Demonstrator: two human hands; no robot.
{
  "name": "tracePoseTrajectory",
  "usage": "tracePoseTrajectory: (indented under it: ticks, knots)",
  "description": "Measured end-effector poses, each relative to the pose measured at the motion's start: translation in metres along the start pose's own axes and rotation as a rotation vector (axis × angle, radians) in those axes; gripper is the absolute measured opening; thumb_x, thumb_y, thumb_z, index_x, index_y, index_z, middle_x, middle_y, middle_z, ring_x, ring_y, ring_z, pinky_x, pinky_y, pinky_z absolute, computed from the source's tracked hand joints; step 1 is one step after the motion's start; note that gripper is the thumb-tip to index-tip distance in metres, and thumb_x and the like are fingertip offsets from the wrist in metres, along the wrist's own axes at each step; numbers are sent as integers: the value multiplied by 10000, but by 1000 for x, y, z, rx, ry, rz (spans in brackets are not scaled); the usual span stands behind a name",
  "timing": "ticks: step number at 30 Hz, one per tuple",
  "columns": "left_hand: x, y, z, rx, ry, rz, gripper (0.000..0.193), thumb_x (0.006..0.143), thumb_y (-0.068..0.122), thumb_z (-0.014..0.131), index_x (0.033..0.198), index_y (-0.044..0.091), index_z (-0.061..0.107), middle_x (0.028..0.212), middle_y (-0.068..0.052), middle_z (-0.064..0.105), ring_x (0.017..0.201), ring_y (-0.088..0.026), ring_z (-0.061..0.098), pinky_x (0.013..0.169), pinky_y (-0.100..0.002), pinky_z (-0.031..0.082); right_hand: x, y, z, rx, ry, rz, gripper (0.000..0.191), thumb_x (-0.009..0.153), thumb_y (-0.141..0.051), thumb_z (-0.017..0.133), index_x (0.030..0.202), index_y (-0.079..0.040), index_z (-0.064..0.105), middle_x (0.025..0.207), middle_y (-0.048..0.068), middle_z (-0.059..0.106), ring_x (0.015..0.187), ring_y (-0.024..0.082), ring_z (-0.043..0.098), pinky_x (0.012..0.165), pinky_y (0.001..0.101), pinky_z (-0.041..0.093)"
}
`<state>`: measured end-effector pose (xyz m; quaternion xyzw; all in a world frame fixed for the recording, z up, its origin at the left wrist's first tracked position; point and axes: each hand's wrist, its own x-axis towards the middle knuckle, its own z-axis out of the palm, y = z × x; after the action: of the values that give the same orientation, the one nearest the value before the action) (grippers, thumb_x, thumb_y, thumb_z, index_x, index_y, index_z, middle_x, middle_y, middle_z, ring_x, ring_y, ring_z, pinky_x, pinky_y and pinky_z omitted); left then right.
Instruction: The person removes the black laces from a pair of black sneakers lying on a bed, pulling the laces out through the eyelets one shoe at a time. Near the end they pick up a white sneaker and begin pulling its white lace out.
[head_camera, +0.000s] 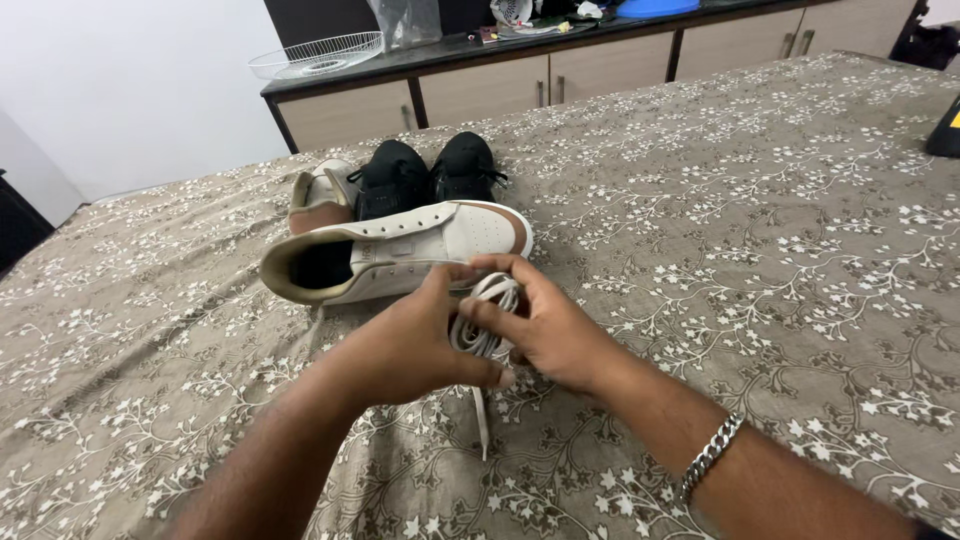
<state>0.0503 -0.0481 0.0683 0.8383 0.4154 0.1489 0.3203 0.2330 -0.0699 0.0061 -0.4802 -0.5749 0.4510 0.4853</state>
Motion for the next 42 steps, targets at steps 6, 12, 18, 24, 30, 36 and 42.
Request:
tracePoseTrajectory:
  ticks: [6, 12, 18, 24, 30, 36, 42]
  knots:
    - [3, 1, 10, 120, 43, 24, 805, 701, 314, 863, 1363, 38, 497, 1042, -156, 772, 983, -226, 766, 867, -355, 603, -1, 1, -26, 163, 208, -22, 274, 939, -326, 683, 1100, -106, 710, 841, -30, 701, 648, 45, 542, 560, 240, 448]
    - [12, 3, 21, 213, 124, -42, 362, 918, 429, 684, 1104, 121, 727, 917, -103, 780, 811, -229, 748, 762, -392, 572, -3, -29, -89, -186, 484, -177, 252, 991, -323, 678, 1001, -74, 709, 733, -5, 652, 554, 74, 469, 499, 253, 377]
    - [24, -6, 39, -29, 225, 124, 328, 970, 364, 645, 1071, 54, 685, 849, -104, 751, 774, -196, 706, 718, -359, 555, -23, -39, -132, -757, 820, -233, 345, 993, -339, 728, 1091, -15, 662, 802, -1, 651, 671, 114, 621, 566, 326, 499]
    - [29, -19, 49, -131, 188, 25, 321, 1001, 345, 593, 1171, 98, 709, 860, -50, 781, 773, -135, 709, 723, -325, 561, -36, -23, -132, -1020, 711, 394, 879, 994, -571, 687, 1548, -6, 304, 1419, 228, 446, 1008, 320, 648, 770, 451, 616]
    - [23, -24, 42, -112, 317, 85, 374, 961, 329, 658, 1271, 135, 737, 804, -45, 772, 668, -71, 638, 644, -297, 540, -23, -24, -103, -846, 532, 170, 762, 927, -594, 615, 1339, 37, 501, 1148, 180, 618, 981, 258, 671, 831, 451, 617]
    - [20, -46, 33, -355, 390, 61, 345, 922, 304, 694, 1195, 112, 784, 768, -15, 758, 561, -37, 511, 505, -239, 416, -7, -18, -36, 6, -100, 395, 756, 830, -679, 489, 1251, -66, 623, 946, 18, 656, 631, 50, 512, 504, 194, 408]
    - [18, -80, 16, -645, 278, -46, 323, 982, 328, 686, 975, 7, 717, 717, -10, 670, 543, -63, 509, 490, -232, 404, 9, 2, 17, 542, -20, 329, 597, 1015, -497, 602, 1312, 11, 500, 965, -27, 504, 715, 35, 429, 571, 194, 421]
